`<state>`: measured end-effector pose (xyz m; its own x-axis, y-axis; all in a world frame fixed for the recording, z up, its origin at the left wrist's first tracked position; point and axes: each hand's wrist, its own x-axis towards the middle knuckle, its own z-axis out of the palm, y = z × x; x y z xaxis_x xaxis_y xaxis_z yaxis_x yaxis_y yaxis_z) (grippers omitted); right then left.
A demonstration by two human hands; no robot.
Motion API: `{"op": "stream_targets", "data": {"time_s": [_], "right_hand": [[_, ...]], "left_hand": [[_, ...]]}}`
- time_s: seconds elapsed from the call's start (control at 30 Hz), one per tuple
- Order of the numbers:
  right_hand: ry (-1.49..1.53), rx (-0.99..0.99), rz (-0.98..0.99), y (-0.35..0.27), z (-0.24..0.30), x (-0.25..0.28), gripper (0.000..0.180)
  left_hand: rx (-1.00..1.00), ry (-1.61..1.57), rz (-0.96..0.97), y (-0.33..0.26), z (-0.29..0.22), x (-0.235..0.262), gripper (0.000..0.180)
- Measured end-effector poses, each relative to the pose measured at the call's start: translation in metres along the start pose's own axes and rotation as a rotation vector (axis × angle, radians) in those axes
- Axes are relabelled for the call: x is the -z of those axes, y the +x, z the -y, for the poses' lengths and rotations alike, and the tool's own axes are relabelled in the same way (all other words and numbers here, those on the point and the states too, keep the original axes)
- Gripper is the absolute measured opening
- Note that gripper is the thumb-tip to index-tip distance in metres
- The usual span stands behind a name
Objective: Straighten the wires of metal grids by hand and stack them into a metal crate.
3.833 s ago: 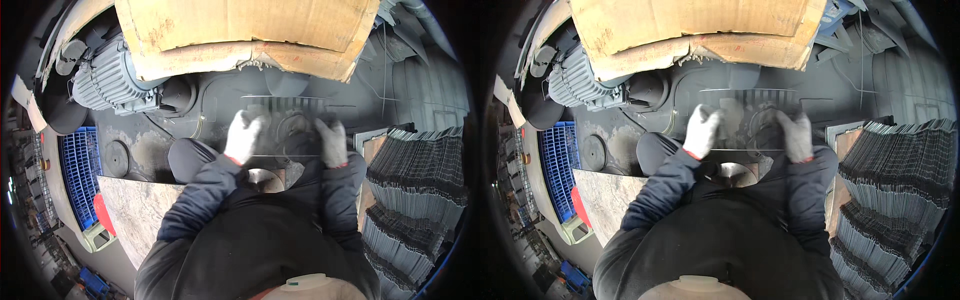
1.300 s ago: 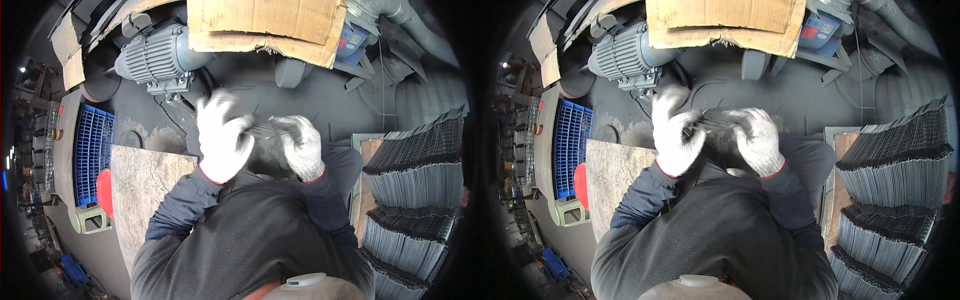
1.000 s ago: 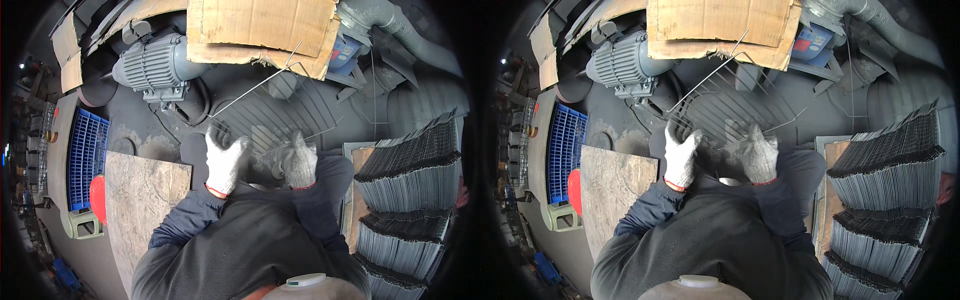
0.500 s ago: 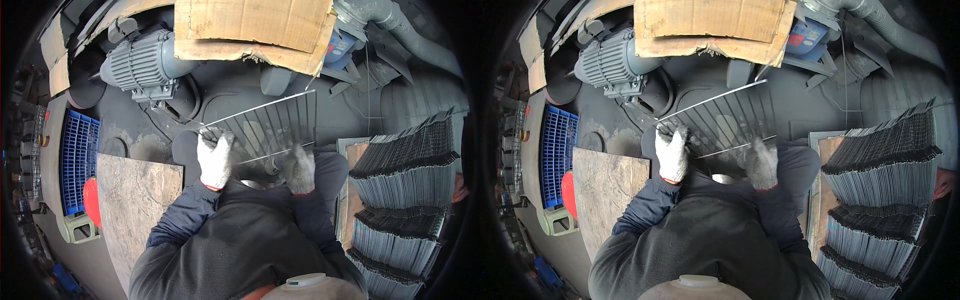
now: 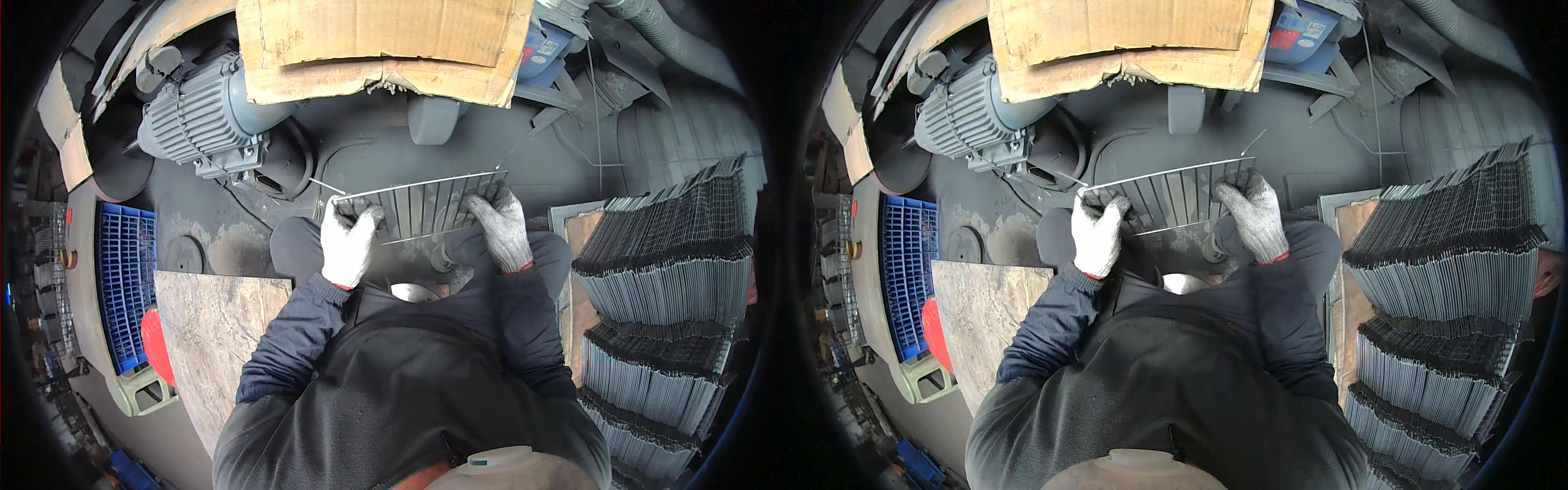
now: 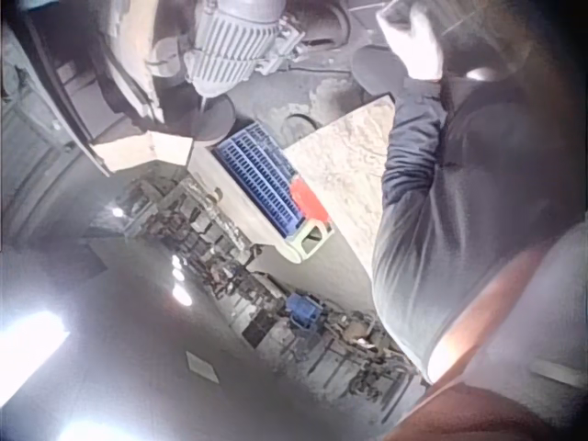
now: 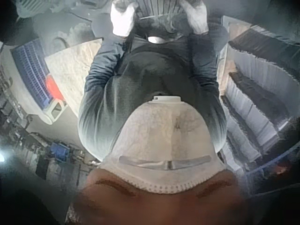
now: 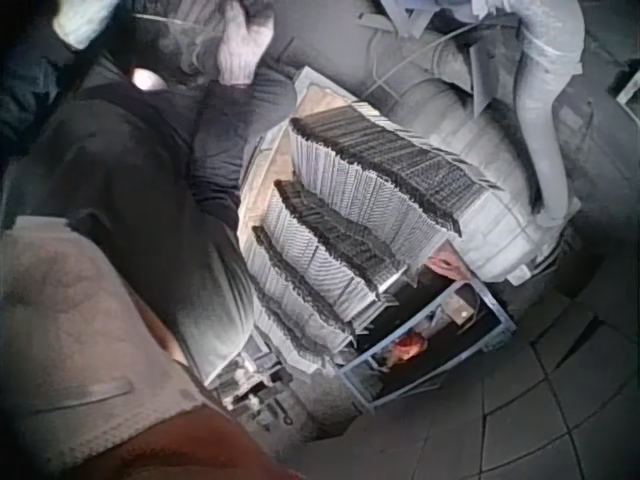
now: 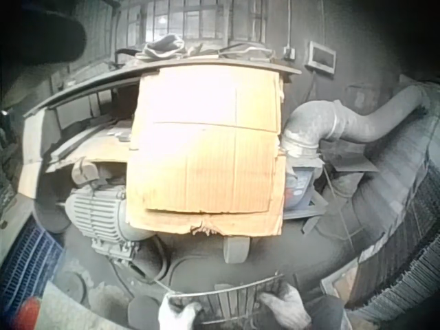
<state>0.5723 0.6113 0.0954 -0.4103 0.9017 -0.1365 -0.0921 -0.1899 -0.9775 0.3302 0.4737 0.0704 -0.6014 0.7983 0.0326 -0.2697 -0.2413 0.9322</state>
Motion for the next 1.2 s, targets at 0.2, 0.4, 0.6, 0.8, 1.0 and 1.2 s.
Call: {"op": "stream_targets", "data": {"time_s": [0.2,0.4,0.6,0.8,1.0,1.2], "right_hand": [[-0.103,-0.138,-0.052,0.017,-0.023,0.015,0.029],[0.035,-0.484,-0.075,0.032,-0.006,0.022,0.036],[0.072,-0.428,0.137,0.059,0.015,-0.006,0.028],[-0.056,-0.155,0.282,0.078,-0.009,0.020,0.024],[0.383,-0.294,-0.185,0.045,0.062,0.070,0.032],[0.256,-0.235,-0.015,0.055,0.021,0.094,0.042]], "left_hand": [[0.462,0.066,0.109,0.035,0.015,0.001,0.020],[0.766,-0.084,0.141,0.066,-0.005,0.018,0.021],[0.892,-0.168,0.157,0.098,-0.047,0.051,0.025],[1.003,-0.507,0.249,0.112,-0.046,0.046,0.034],[1.021,-0.428,0.409,0.116,0.010,-0.044,0.022],[1.001,-0.503,0.476,0.111,0.000,-0.017,0.027]]}}
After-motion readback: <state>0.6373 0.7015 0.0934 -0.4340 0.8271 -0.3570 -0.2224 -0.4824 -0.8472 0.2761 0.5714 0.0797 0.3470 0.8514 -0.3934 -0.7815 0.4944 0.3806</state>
